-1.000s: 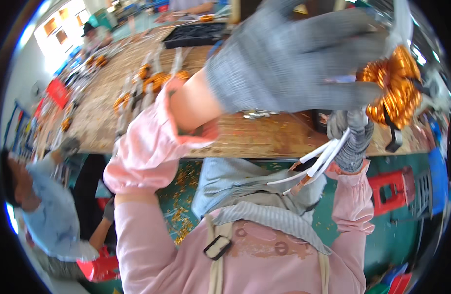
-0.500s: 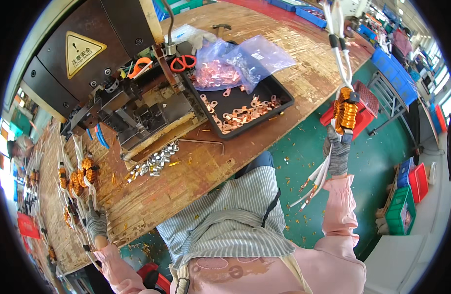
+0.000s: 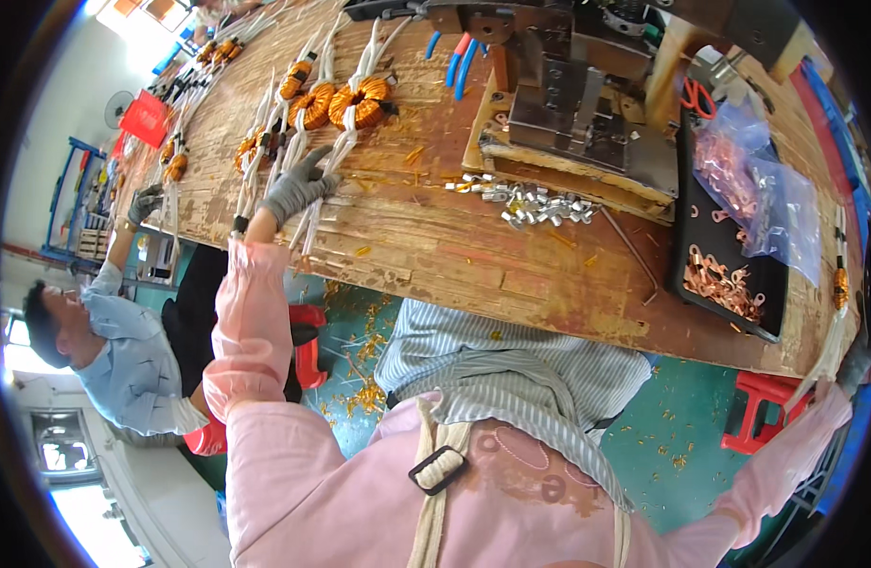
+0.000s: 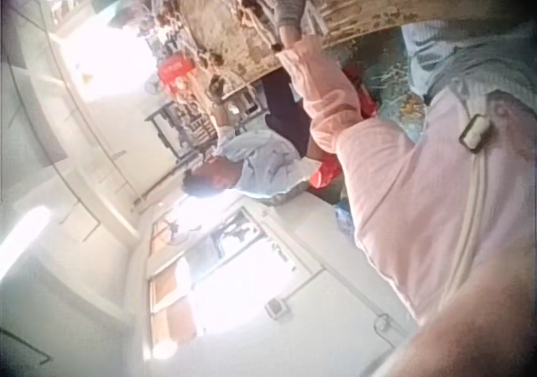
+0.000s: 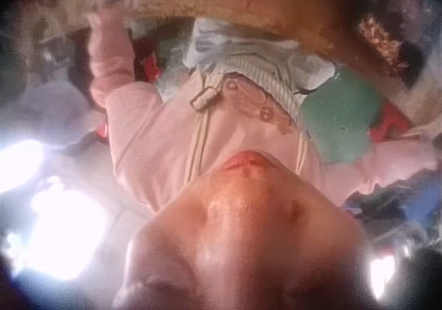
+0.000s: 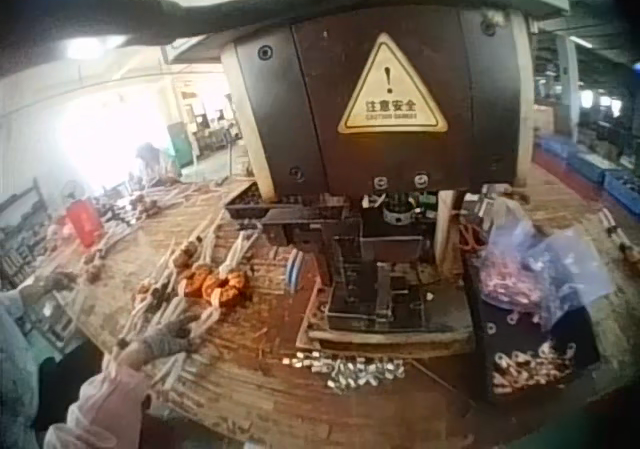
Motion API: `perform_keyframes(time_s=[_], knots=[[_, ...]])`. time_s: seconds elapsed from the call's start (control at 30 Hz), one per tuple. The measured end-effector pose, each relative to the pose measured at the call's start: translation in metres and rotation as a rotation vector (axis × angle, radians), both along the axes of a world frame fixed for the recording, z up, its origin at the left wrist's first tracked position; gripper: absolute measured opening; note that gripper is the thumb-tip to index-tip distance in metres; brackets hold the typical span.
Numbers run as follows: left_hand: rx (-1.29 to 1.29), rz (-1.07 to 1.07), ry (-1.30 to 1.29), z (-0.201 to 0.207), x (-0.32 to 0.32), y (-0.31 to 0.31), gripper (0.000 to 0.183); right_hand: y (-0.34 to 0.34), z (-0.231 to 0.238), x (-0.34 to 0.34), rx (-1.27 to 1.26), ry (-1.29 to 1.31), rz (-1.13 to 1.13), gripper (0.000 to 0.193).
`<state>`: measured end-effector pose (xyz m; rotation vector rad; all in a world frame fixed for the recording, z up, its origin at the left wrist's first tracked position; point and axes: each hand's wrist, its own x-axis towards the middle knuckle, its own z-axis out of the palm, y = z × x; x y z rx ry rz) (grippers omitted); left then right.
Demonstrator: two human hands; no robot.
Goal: Assembling induction coils by crimping copper terminals onto the wire ends using an industrial press.
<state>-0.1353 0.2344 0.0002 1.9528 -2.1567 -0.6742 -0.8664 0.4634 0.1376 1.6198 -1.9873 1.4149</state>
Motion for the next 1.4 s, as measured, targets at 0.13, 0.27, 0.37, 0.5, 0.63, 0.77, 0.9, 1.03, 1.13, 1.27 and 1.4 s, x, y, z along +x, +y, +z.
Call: perform_keyframes(time_s=[0.13,0.27,0.37,0.5,0.63,0.77,0.9,1.03,1.13,1.27,1.4], knots=[[0.136,0.046,0.06,0.002,-0.003,-0.03,0.053,0.0,-0.064,0.105,0.133,-0.156,0.249,0.027],[0.223,0.084,0.219,-0.003,-0.001,-0.049,0.038,0.007,-0.115,0.178,0.333,0.478,0.318,0.024],[0.18,0.113,0.327,0.016,-0.024,-0.026,0.025,0.01,-0.122,0.208,0.413,0.178,0.407,0.02],[0.189,0.127,0.331,0.039,-0.048,0.055,0.031,0.022,-0.13,0.25,0.455,-0.211,0.505,0.017],[0.225,0.115,0.398,-0.001,-0.047,0.113,0.035,0.008,-0.158,0.315,0.74,-0.58,0.873,0.021],[0.272,0.21,0.744,-0.002,-0.06,0.156,0.037,-0.025,-0.191,0.406,0.723,-0.709,1.313,0.029],[0.17,0.248,0.762,0.003,-0.053,0.189,0.032,-0.051,-0.211,0.466,0.906,-1.031,1.399,0.035],[-0.165,0.068,0.379,-0.016,-0.048,0.241,0.031,-0.045,-0.201,0.532,0.821,-1.508,1.358,0.033],[-0.113,-0.195,0.159,0.02,-0.04,0.233,0.026,-0.043,-0.204,0.548,0.894,-1.566,1.201,0.026],[-0.022,0.331,0.682,0.032,-0.004,0.206,0.028,-0.044,-0.188,0.555,0.869,-1.896,1.198,0.017],[-0.64,-0.065,0.006,0.004,-0.008,0.139,0.061,-0.06,-0.165,0.522,0.991,-1.938,1.453,0.022]])
